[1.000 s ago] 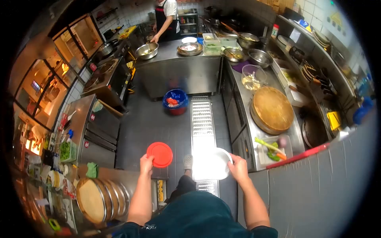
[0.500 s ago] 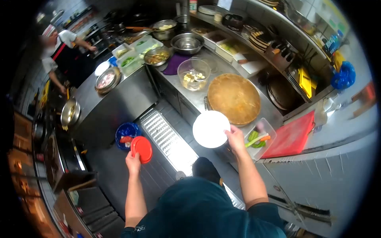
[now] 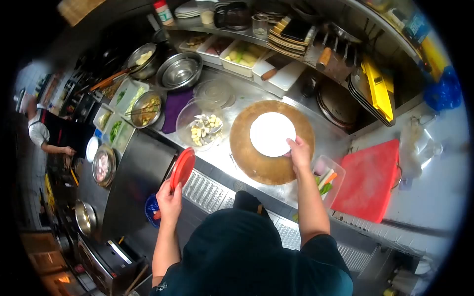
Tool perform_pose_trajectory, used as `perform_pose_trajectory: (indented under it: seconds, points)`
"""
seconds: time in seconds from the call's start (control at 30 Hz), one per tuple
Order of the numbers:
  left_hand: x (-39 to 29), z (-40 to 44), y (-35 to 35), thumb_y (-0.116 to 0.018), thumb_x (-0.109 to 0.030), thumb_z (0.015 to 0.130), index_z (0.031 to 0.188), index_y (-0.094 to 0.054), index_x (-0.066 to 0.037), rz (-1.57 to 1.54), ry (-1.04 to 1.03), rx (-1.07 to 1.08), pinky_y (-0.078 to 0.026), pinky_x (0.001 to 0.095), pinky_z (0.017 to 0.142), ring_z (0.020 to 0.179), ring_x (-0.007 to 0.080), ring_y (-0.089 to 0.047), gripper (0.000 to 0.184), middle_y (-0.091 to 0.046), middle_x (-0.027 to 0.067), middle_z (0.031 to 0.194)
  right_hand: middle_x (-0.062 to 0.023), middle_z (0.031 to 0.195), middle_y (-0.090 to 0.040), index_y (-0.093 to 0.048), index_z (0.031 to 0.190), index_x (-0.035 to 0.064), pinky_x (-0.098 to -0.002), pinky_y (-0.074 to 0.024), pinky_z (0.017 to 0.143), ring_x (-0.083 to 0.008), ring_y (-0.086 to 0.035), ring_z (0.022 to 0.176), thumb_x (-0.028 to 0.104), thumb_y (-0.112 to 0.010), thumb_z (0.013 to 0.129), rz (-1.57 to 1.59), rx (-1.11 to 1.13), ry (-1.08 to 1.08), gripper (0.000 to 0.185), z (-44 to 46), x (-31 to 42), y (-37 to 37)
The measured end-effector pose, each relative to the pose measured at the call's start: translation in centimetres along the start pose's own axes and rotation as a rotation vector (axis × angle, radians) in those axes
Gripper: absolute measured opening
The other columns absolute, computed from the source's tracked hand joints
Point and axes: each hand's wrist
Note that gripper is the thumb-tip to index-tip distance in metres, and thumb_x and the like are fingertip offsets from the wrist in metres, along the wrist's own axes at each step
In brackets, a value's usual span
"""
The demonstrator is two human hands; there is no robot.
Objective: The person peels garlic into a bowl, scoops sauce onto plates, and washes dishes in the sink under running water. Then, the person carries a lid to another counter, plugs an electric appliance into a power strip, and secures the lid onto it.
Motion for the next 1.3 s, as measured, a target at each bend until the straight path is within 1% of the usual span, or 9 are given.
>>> perform_pose_trajectory:
  seconds: [0.4, 0.5, 0.6, 0.73, 0.83, 0.87, 0.97, 1.07, 1.3]
  points:
    - [-2.3, 12.7, -9.6, -0.067, 0.004, 0.087, 0.108, -0.071, 0.003, -0.084, -0.259, 0.401, -0.057, 0.0365, 0.085, 0.097, 0.0336, -0.072, 0.022, -0.072, 0.0203, 0.109, -0.0051, 0.099, -0.072, -0.062, 0.13, 0.0003, -0.0233, -0.0545, 0.063, -0.0096, -0.065, 0.075, 0.013, -0.064, 0.097, 0.173, -0.255, -0.076, 0.036, 1.9, 0.0, 2.6]
    - [-2.8, 14.9, -12.3, -0.068, 0.003, 0.086, 0.107, -0.07, 0.004, -0.076, -0.418, 0.489, -0.057, 0.039, 0.085, 0.097, 0.0378, -0.071, 0.021, -0.071, 0.0212, 0.11, -0.0099, 0.11, -0.071, -0.054, 0.14, -0.0025, -0.025, -0.0553, 0.068, -0.0116, -0.068, 0.081, 0.015, -0.067, 0.096, 0.165, -0.28, -0.047, 0.049, 1.2, -1.7, 3.6]
    - [-2.3, 16.7, -15.7, -0.067, 0.004, 0.084, 0.108, -0.068, 0.005, -0.057, -0.624, 0.522, -0.057, 0.0426, 0.085, 0.098, 0.0393, -0.069, 0.024, -0.069, 0.0218, 0.112, -0.0132, 0.119, -0.067, -0.046, 0.147, -0.0047, -0.0265, -0.0553, 0.073, -0.0132, -0.068, 0.086, 0.016, -0.071, 0.094, -0.198, -0.532, 0.103, 0.062, -1.6, -2.2, 3.8]
    - [-1.2, 18.3, -20.9, -0.061, 0.002, 0.078, 0.109, -0.065, 0.007, 0.169, -0.928, 0.499, -0.056, 0.043, 0.088, 0.106, 0.0365, -0.065, 0.031, -0.066, 0.0242, 0.115, -0.0166, 0.126, -0.061, -0.043, 0.148, -0.0064, -0.0266, -0.0546, 0.078, -0.0133, -0.065, 0.09, 0.014, -0.073, 0.091, -0.225, -0.637, 0.187, 0.067, -6.6, -4.0, 4.5]
    - [0.0, 17.5, -25.1, -0.06, -0.002, 0.08, 0.107, -0.065, 0.008, 0.377, -1.051, 0.631, -0.054, 0.0417, 0.093, 0.112, 0.0359, -0.063, 0.03, -0.064, 0.0252, 0.118, -0.019, 0.131, -0.059, -0.045, 0.147, -0.0063, -0.0264, -0.0547, 0.079, -0.0142, -0.066, 0.094, 0.013, -0.072, 0.092, -0.195, -0.667, 0.138, 0.065, -11.1, -3.2, 3.4]
    - [0.8, 17.2, -26.4, -0.058, -0.003, 0.082, 0.111, -0.064, 0.009, 0.457, -0.982, 0.84, -0.051, 0.0402, 0.099, 0.117, 0.0359, -0.06, 0.032, -0.061, 0.0267, 0.124, -0.0189, 0.131, -0.059, -0.047, 0.146, -0.0062, -0.0269, -0.055, 0.079, -0.0154, -0.065, 0.096, 0.012, -0.071, 0.093, -0.163, -0.671, 0.151, 0.061, -12.2, -3.4, 3.3]
    - [2.9, 15.4, -27.5, -0.057, -0.003, 0.086, 0.116, -0.062, 0.011, 0.384, -1.113, 0.635, -0.048, 0.0415, 0.104, 0.121, 0.0385, -0.058, 0.034, -0.058, 0.0293, 0.129, -0.0193, 0.132, -0.058, -0.048, 0.144, -0.0062, -0.0277, -0.0551, 0.079, -0.0159, -0.065, 0.095, 0.01, -0.07, 0.094, -0.23, -0.726, 0.082, 0.058, -14.9, -3.9, 3.3]
    - [3.2, 15.0, -26.9, -0.059, -0.006, 0.09, 0.12, -0.061, 0.012, 0.198, -0.931, 0.789, -0.046, 0.0457, 0.107, 0.124, 0.0421, -0.055, 0.035, -0.056, 0.0317, 0.132, -0.0196, 0.13, -0.058, -0.049, 0.143, -0.0068, -0.0285, -0.055, 0.081, -0.0159, -0.064, 0.094, 0.008, -0.069, 0.094, -0.255, -0.755, 0.109, 0.055, -16.3, -3.8, 2.9]
    - [0.4, 16.3, -21.3, -0.071, -0.009, 0.085, 0.123, -0.062, 0.007, 0.125, -0.811, 0.726, -0.044, 0.0509, 0.108, 0.125, 0.046, -0.053, 0.041, -0.054, 0.0305, 0.134, -0.0149, 0.126, -0.056, -0.052, 0.139, -0.0064, -0.0262, -0.0552, 0.072, -0.0171, -0.065, 0.095, 0.0, -0.069, 0.091, -0.414, -0.683, 0.194, 0.052, -14.2, -2.9, 1.0]
Point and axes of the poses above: each hand's wrist, its own z-axis towards the middle knuckle, its own y-axis out of the back of the hand, x = y × z
